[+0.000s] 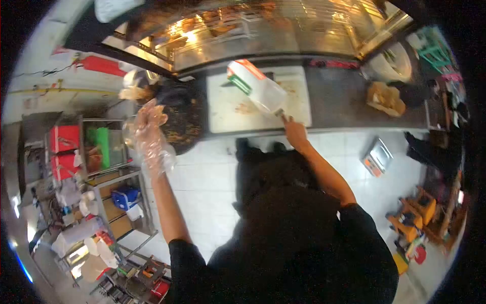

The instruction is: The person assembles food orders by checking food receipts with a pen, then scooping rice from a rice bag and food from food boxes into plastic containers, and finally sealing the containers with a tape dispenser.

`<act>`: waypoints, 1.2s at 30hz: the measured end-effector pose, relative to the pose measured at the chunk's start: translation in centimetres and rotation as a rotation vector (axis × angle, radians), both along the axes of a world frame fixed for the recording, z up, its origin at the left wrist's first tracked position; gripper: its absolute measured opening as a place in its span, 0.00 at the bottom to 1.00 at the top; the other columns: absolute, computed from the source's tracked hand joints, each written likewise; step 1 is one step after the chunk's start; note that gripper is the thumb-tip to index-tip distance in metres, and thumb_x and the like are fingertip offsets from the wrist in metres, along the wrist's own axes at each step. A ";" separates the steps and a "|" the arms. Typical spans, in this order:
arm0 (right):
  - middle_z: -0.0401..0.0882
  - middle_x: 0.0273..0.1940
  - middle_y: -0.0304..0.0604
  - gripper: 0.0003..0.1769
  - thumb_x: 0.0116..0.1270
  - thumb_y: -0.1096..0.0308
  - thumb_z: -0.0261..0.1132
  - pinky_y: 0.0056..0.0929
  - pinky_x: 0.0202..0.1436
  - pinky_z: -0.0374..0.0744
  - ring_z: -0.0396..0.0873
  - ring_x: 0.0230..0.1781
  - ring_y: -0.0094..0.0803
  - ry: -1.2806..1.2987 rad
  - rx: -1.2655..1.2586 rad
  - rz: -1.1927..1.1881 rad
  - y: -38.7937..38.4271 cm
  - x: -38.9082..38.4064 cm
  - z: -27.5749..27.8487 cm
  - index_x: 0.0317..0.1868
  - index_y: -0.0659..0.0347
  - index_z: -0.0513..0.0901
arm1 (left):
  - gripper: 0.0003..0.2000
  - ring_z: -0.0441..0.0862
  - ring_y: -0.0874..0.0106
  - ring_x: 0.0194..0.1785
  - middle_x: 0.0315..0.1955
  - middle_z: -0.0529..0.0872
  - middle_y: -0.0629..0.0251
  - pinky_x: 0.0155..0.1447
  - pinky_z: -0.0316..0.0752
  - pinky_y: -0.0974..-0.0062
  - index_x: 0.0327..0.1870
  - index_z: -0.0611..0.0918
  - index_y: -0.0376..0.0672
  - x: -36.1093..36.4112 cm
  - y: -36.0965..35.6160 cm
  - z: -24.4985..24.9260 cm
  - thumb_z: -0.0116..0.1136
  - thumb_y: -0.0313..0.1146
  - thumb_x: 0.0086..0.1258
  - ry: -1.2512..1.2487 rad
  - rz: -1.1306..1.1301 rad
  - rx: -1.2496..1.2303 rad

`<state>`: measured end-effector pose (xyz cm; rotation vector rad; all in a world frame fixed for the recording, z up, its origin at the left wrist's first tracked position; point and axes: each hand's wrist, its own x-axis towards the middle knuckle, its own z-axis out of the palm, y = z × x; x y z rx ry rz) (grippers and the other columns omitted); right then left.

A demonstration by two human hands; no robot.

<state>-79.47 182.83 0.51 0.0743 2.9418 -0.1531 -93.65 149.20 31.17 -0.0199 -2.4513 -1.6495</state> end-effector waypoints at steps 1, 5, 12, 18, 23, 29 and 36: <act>0.76 0.48 0.53 0.34 0.64 0.71 0.52 0.43 0.35 0.80 0.82 0.32 0.46 0.015 -0.087 -0.031 -0.2 -0.2 0.4 0.72 0.59 0.58 | 0.14 0.84 0.72 0.40 0.40 0.86 0.56 0.46 0.81 0.75 0.53 0.79 0.31 -1.7 -0.4 0.5 0.58 0.28 0.68 0.066 -0.031 -0.010; 0.75 0.54 0.57 0.35 0.59 0.74 0.55 0.36 0.34 0.82 0.83 0.33 0.45 0.021 -0.047 -0.019 -0.7 -0.4 0.7 0.70 0.62 0.63 | 0.14 0.84 0.70 0.42 0.42 0.86 0.56 0.49 0.80 0.73 0.52 0.79 0.32 -5.0 2.2 6.4 0.55 0.28 0.69 0.320 0.009 -0.369; 0.73 0.56 0.60 0.36 0.60 0.73 0.54 0.39 0.35 0.82 0.83 0.34 0.48 -0.050 -0.108 -0.047 -0.1 -0.3 2.6 0.71 0.62 0.59 | 0.15 0.78 0.60 0.54 0.47 0.80 0.54 0.54 0.76 0.62 0.56 0.76 0.45 -19.8 -0.2 3.3 0.51 0.32 0.69 1.051 0.035 -1.737; 0.74 0.50 0.55 0.34 0.61 0.70 0.57 0.46 0.37 0.80 0.81 0.35 0.51 0.059 -0.330 -0.403 1.5 4.3 8.4 0.69 0.59 0.62 | 0.16 0.76 0.59 0.57 0.48 0.79 0.55 0.56 0.75 0.61 0.56 0.74 0.48 -33.1 2.0 2.5 0.49 0.34 0.68 0.655 -0.354 -1.701; 0.79 0.44 0.50 0.20 0.62 0.70 0.60 0.40 0.41 0.77 0.80 0.35 0.49 0.413 -0.579 -0.752 4.0 11.0 9.5 0.56 0.58 0.78 | 0.15 0.77 0.59 0.55 0.47 0.80 0.56 0.56 0.75 0.62 0.56 0.75 0.48 -36.2 4.0 2.5 0.49 0.34 0.68 0.555 -0.419 -1.691; 0.79 0.36 0.38 0.14 0.67 0.69 0.62 0.29 0.42 0.75 0.76 0.36 0.26 0.862 -0.664 -1.206 7.1 14.5 11.4 0.52 0.63 0.79 | 0.15 0.79 0.60 0.53 0.46 0.81 0.57 0.56 0.75 0.62 0.55 0.76 0.47 -37.4 4.4 2.1 0.49 0.34 0.69 0.566 -0.436 -1.673; 0.78 0.48 0.47 0.28 0.65 0.65 0.65 0.34 0.55 0.77 0.78 0.50 0.34 0.705 -1.834 -1.497 4.9 16.9 6.6 0.61 0.70 0.69 | 0.14 0.80 0.60 0.51 0.44 0.83 0.58 0.56 0.75 0.63 0.55 0.76 0.47 -35.2 2.1 3.1 0.48 0.34 0.69 0.639 -0.345 -1.644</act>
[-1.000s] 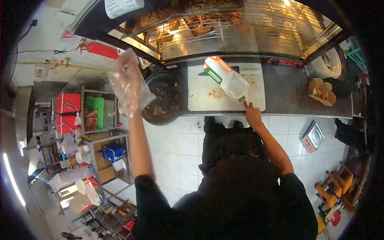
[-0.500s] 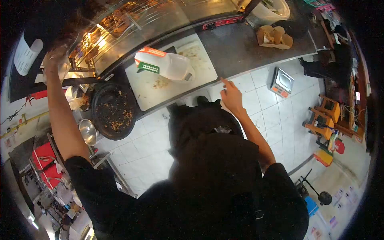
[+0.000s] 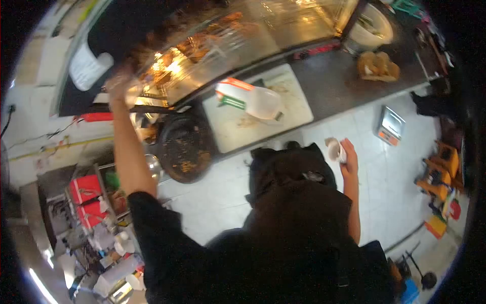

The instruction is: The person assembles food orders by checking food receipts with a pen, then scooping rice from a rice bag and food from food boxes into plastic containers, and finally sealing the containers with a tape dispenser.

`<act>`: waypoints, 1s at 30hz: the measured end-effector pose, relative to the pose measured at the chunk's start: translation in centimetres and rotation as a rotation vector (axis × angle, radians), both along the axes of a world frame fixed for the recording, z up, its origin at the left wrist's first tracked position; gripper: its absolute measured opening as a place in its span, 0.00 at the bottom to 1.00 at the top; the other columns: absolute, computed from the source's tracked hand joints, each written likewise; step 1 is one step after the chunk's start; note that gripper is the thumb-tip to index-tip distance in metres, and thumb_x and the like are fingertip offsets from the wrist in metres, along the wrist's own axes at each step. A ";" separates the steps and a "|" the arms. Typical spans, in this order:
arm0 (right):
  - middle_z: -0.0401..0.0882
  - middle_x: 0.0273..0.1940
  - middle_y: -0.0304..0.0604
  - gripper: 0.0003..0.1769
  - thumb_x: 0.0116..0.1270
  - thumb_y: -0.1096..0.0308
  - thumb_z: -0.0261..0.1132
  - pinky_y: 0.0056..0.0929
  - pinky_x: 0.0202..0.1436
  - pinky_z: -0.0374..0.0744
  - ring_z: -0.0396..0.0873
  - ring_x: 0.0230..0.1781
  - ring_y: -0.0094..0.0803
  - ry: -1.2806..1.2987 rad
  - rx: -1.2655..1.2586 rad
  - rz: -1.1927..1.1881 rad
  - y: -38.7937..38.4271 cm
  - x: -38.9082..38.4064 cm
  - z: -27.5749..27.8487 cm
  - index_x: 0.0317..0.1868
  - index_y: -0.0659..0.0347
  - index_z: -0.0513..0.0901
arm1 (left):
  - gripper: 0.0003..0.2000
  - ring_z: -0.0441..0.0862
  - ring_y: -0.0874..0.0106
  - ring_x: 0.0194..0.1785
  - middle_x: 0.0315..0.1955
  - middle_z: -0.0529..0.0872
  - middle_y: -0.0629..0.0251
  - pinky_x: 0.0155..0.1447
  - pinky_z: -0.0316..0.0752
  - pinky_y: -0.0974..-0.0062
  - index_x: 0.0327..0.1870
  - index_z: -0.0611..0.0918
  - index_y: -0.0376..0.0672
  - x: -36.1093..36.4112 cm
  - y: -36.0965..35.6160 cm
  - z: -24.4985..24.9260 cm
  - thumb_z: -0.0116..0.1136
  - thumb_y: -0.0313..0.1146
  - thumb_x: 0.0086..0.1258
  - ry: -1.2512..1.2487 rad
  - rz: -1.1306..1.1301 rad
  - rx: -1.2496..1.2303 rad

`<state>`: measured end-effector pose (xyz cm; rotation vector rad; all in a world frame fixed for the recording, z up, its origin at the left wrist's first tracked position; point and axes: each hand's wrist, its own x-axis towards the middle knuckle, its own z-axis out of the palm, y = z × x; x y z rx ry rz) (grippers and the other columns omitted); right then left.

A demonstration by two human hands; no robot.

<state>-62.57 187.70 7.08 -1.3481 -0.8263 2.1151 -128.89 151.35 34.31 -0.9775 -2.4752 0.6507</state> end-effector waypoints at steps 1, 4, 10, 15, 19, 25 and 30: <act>0.78 0.49 0.49 0.28 0.65 0.66 0.65 0.35 0.50 0.79 0.79 0.47 0.35 -0.032 0.008 0.095 -1.2 -0.4 1.6 0.62 0.68 0.68 | 0.14 0.80 0.60 0.51 0.44 0.83 0.58 0.56 0.75 0.63 0.55 0.76 0.47 0.3 -0.1 0.3 0.48 0.34 0.69 0.021 0.001 0.016; 0.78 0.49 0.50 0.26 0.64 0.67 0.66 0.34 0.48 0.79 0.79 0.46 0.35 -0.110 -0.001 0.215 -3.7 -0.5 2.2 0.59 0.66 0.71 | 0.14 0.81 0.61 0.50 0.44 0.84 0.59 0.56 0.75 0.63 0.55 0.77 0.47 0.9 -1.2 0.4 0.48 0.34 0.70 0.048 0.017 0.065; 0.78 0.45 0.46 0.25 0.58 0.69 0.71 0.29 0.50 0.77 0.77 0.46 0.33 -0.321 0.390 0.499 -5.1 -0.3 3.4 0.55 0.65 0.74 | 0.15 0.81 0.64 0.49 0.42 0.84 0.64 0.59 0.73 0.67 0.56 0.75 0.46 3.5 -0.9 0.1 0.48 0.32 0.70 0.109 0.183 0.045; 0.76 0.47 0.46 0.24 0.55 0.81 0.61 0.30 0.53 0.75 0.77 0.48 0.34 -0.274 0.479 0.361 -4.3 -0.6 5.6 0.55 0.65 0.74 | 0.16 0.80 0.57 0.47 0.41 0.83 0.59 0.56 0.75 0.63 0.55 0.75 0.43 4.0 0.6 0.3 0.51 0.31 0.67 0.094 0.123 0.231; 0.75 0.48 0.46 0.26 0.52 0.84 0.58 0.30 0.56 0.74 0.76 0.50 0.34 -0.294 0.478 0.312 -3.4 -2.2 7.4 0.54 0.65 0.73 | 0.16 0.80 0.57 0.47 0.41 0.83 0.58 0.55 0.75 0.62 0.55 0.75 0.42 4.3 0.9 0.4 0.51 0.32 0.67 0.163 0.218 0.435; 0.74 0.50 0.44 0.35 0.42 0.87 0.50 0.29 0.59 0.72 0.73 0.53 0.32 -0.014 0.673 0.281 -1.9 -4.5 9.1 0.57 0.64 0.72 | 0.16 0.80 0.58 0.47 0.41 0.82 0.56 0.53 0.75 0.61 0.54 0.76 0.42 8.5 0.8 -3.0 0.52 0.32 0.66 0.277 0.478 0.901; 0.73 0.52 0.39 0.39 0.44 0.85 0.50 0.21 0.57 0.70 0.72 0.52 0.24 0.190 0.573 0.383 -0.2 -5.3 16.0 0.63 0.64 0.69 | 0.16 0.80 0.58 0.47 0.41 0.82 0.54 0.51 0.75 0.60 0.53 0.77 0.41 12.9 1.7 -4.8 0.52 0.32 0.66 0.340 0.593 1.112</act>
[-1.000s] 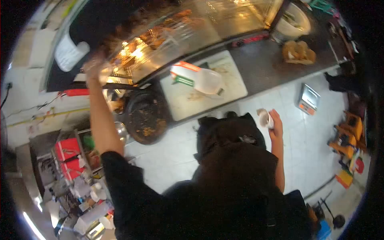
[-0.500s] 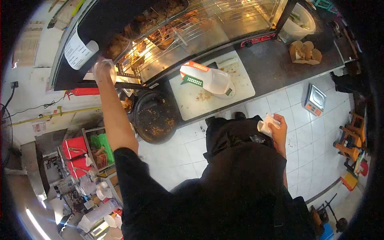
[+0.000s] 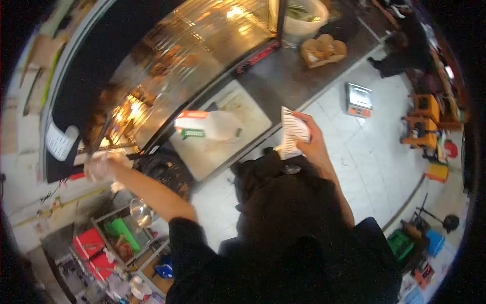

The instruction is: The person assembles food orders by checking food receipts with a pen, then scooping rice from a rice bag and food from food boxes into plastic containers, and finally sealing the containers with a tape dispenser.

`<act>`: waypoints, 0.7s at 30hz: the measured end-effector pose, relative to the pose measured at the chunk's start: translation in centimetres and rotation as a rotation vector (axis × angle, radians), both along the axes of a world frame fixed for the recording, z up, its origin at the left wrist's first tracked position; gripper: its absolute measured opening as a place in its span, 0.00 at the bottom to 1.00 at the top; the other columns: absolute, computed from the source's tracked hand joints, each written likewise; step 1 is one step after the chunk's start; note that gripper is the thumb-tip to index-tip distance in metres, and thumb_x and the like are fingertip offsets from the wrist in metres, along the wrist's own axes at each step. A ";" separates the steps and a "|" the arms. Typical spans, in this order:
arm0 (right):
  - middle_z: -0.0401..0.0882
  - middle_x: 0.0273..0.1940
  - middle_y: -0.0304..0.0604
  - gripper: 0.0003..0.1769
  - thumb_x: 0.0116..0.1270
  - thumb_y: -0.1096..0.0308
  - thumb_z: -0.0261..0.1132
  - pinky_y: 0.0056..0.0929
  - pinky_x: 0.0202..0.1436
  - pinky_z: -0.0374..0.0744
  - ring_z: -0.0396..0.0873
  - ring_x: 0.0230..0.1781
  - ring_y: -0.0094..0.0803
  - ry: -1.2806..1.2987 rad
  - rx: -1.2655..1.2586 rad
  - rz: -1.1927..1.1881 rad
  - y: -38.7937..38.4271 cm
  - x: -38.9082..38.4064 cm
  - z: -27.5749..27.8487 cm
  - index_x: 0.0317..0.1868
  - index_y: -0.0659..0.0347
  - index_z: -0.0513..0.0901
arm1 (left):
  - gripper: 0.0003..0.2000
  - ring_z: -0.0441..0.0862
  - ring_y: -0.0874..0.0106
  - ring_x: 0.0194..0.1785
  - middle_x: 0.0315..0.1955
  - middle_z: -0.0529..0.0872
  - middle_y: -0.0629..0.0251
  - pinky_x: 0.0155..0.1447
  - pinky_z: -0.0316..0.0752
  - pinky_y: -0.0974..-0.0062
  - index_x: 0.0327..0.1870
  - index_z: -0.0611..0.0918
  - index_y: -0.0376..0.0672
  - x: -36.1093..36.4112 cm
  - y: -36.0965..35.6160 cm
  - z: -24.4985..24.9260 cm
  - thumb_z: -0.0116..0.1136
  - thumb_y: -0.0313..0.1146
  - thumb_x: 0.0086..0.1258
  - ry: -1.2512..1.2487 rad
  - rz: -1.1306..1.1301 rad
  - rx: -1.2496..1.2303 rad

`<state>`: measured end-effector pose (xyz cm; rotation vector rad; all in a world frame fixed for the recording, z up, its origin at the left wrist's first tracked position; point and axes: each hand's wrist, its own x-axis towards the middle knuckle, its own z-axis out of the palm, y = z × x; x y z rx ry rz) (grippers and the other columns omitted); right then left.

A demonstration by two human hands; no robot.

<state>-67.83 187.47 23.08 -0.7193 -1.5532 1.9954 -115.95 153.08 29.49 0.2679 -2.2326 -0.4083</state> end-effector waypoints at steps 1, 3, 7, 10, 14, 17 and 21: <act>0.72 0.56 0.41 0.38 0.45 0.83 0.53 0.23 0.61 0.67 0.70 0.56 0.25 -0.043 0.137 -0.002 0.4 0.0 0.8 0.63 0.64 0.69 | 0.16 0.80 0.58 0.47 0.41 0.82 0.54 0.51 0.75 0.60 0.53 0.77 0.41 1.2 0.6 -0.5 0.52 0.32 0.65 -0.014 0.007 0.003; 0.69 0.62 0.44 0.36 0.47 0.79 0.58 0.26 0.66 0.64 0.67 0.61 0.28 0.110 0.038 0.037 0.7 0.0 2.9 0.63 0.64 0.68 | 0.16 0.80 0.58 0.47 0.41 0.82 0.54 0.50 0.75 0.59 0.53 0.77 0.41 4.7 2.1 -1.3 0.52 0.32 0.65 -0.160 0.016 -0.093; 0.69 0.60 0.44 0.38 0.46 0.80 0.57 0.27 0.66 0.66 0.69 0.61 0.29 0.104 0.080 0.041 1.4 -0.6 4.0 0.64 0.64 0.67 | 0.18 0.77 0.65 0.53 0.54 0.79 0.61 0.52 0.68 0.55 0.57 0.77 0.43 18.8 12.8 -0.5 0.47 0.37 0.70 -0.868 0.160 -1.550; 0.68 0.63 0.46 0.36 0.46 0.79 0.58 0.29 0.67 0.66 0.68 0.63 0.31 0.122 0.094 -0.018 2.2 -0.9 3.7 0.62 0.64 0.67 | 0.13 0.76 0.69 0.53 0.49 0.79 0.62 0.51 0.73 0.67 0.51 0.77 0.43 16.1 13.5 -10.9 0.47 0.34 0.70 -0.573 -0.379 -1.329; 0.67 0.64 0.46 0.36 0.47 0.77 0.58 0.30 0.68 0.66 0.67 0.63 0.33 0.064 0.109 -0.038 3.0 -0.5 4.1 0.62 0.65 0.67 | 0.10 0.82 0.59 0.41 0.37 0.83 0.58 0.46 0.78 0.60 0.44 0.79 0.40 15.0 17.7 -22.5 0.54 0.30 0.63 -0.598 -0.917 0.411; 0.68 0.63 0.46 0.35 0.48 0.77 0.58 0.31 0.68 0.66 0.67 0.63 0.32 0.083 0.128 -0.027 3.5 0.2 4.1 0.62 0.64 0.67 | 0.13 0.82 0.55 0.40 0.36 0.82 0.53 0.45 0.77 0.60 0.41 0.79 0.38 14.4 18.0 -27.4 0.56 0.39 0.64 -0.597 -0.803 -0.692; 0.66 0.67 0.51 0.40 0.46 0.80 0.58 0.33 0.71 0.62 0.65 0.67 0.36 0.054 0.064 -0.046 3.9 1.3 3.3 0.66 0.64 0.64 | 0.13 0.81 0.53 0.38 0.36 0.83 0.48 0.43 0.78 0.59 0.41 0.80 0.39 18.7 19.5 -20.9 0.53 0.39 0.64 -0.868 -0.878 -0.218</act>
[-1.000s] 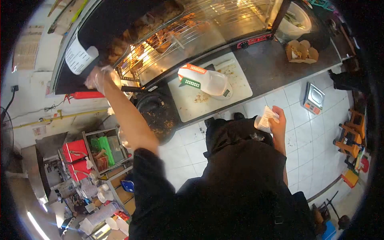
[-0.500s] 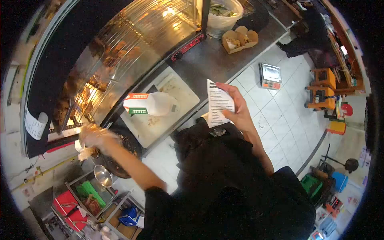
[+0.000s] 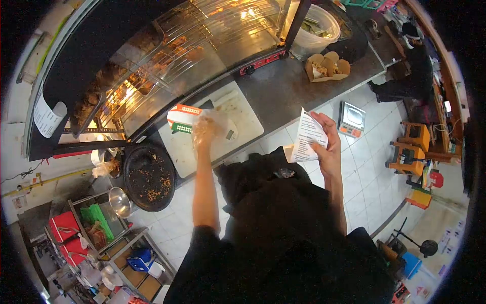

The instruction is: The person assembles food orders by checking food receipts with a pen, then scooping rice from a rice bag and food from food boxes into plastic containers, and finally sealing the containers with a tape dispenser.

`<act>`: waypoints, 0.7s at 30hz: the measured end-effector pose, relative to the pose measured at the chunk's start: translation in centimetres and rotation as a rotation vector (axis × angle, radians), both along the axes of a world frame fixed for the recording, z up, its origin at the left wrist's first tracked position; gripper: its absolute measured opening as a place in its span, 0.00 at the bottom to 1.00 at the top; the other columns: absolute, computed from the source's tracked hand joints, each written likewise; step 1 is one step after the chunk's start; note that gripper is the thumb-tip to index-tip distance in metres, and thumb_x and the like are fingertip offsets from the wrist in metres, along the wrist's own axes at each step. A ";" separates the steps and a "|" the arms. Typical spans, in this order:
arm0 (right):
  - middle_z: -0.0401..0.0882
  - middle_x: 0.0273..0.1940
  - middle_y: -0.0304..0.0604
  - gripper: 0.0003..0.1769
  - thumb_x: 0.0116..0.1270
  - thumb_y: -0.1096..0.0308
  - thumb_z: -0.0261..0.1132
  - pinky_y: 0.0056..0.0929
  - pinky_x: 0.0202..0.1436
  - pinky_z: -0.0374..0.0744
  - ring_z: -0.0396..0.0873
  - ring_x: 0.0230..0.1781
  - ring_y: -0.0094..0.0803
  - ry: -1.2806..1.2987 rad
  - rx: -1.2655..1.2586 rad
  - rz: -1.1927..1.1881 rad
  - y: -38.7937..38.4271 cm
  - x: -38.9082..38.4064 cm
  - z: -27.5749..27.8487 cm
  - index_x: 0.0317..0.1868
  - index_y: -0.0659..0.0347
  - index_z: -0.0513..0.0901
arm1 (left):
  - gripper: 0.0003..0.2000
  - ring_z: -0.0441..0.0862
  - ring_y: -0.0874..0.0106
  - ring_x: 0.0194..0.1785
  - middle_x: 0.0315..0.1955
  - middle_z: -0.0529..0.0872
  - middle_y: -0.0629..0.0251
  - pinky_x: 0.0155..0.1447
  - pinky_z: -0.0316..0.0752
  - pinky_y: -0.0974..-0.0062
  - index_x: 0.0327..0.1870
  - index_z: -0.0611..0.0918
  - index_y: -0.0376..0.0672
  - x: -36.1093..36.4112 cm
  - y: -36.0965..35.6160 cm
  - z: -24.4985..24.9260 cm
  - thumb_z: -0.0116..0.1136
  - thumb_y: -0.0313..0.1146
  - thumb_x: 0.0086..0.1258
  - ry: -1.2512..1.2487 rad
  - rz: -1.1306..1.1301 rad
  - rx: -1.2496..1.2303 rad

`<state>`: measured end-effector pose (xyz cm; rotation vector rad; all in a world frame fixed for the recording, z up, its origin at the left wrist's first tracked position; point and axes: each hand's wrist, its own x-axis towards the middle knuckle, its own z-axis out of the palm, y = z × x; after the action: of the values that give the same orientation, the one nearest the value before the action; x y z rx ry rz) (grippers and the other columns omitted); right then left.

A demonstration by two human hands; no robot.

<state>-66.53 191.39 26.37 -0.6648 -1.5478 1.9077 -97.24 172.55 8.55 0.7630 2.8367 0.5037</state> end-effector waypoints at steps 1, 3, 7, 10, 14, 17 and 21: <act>0.66 0.67 0.52 0.41 0.46 0.80 0.58 0.33 0.72 0.61 0.65 0.67 0.36 -0.026 0.004 -0.017 -0.1 0.1 0.1 0.66 0.64 0.63 | 0.14 0.81 0.53 0.38 0.39 0.82 0.47 0.44 0.78 0.60 0.43 0.79 0.38 0.7 -0.2 2.4 0.51 0.39 0.65 -0.152 -0.033 -0.020; 0.66 0.67 0.52 0.42 0.45 0.80 0.57 0.33 0.72 0.60 0.65 0.67 0.38 -0.072 0.002 -0.028 0.0 0.4 -0.4 0.67 0.67 0.62 | 0.14 0.82 0.54 0.40 0.37 0.84 0.49 0.45 0.77 0.60 0.42 0.80 0.40 1.5 -1.4 4.6 0.53 0.40 0.64 -0.003 -0.117 0.026; 0.70 0.61 0.47 0.36 0.47 0.75 0.57 0.33 0.69 0.64 0.67 0.64 0.36 -0.161 0.080 -0.073 -0.7 -0.1 -0.6 0.62 0.65 0.67 | 0.12 0.82 0.57 0.41 0.36 0.85 0.51 0.46 0.76 0.63 0.40 0.82 0.41 -0.6 -6.4 9.2 0.55 0.37 0.63 0.162 -0.110 0.144; 0.69 0.63 0.50 0.38 0.49 0.74 0.58 0.39 0.71 0.63 0.66 0.66 0.40 -0.022 0.004 -0.033 -0.3 0.0 -2.8 0.65 0.67 0.64 | 0.08 0.80 0.54 0.41 0.38 0.83 0.50 0.46 0.75 0.63 0.38 0.81 0.39 -2.0 -9.9 19.9 0.52 0.31 0.65 0.162 0.146 0.130; 0.66 0.65 0.54 0.41 0.49 0.74 0.60 0.40 0.71 0.63 0.65 0.67 0.42 -0.006 -0.077 0.025 -0.4 -0.6 -4.2 0.68 0.66 0.60 | 0.11 0.80 0.52 0.45 0.38 0.83 0.47 0.48 0.74 0.62 0.37 0.82 0.36 -7.5 -15.2 26.7 0.51 0.34 0.67 0.874 0.351 0.189; 0.65 0.66 0.55 0.43 0.48 0.76 0.61 0.38 0.70 0.64 0.64 0.68 0.42 0.004 -0.108 0.068 -0.6 -1.6 -3.8 0.69 0.64 0.59 | 0.17 0.80 0.52 0.49 0.42 0.84 0.48 0.51 0.74 0.62 0.41 0.82 0.35 -12.7 -15.4 30.7 0.51 0.41 0.68 0.818 0.283 0.455; 0.65 0.66 0.55 0.43 0.45 0.81 0.56 0.36 0.70 0.64 0.65 0.67 0.40 0.032 -0.076 0.119 -0.8 -2.0 -3.2 0.68 0.64 0.61 | 0.22 0.68 0.60 0.67 0.60 0.77 0.57 0.69 0.61 0.64 0.54 0.81 0.44 -18.0 -14.0 31.7 0.48 0.50 0.68 0.435 0.264 -0.240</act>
<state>-68.53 190.63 23.20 -0.5831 -1.5323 2.0636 -115.27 158.59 40.26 0.5038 3.3407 0.0177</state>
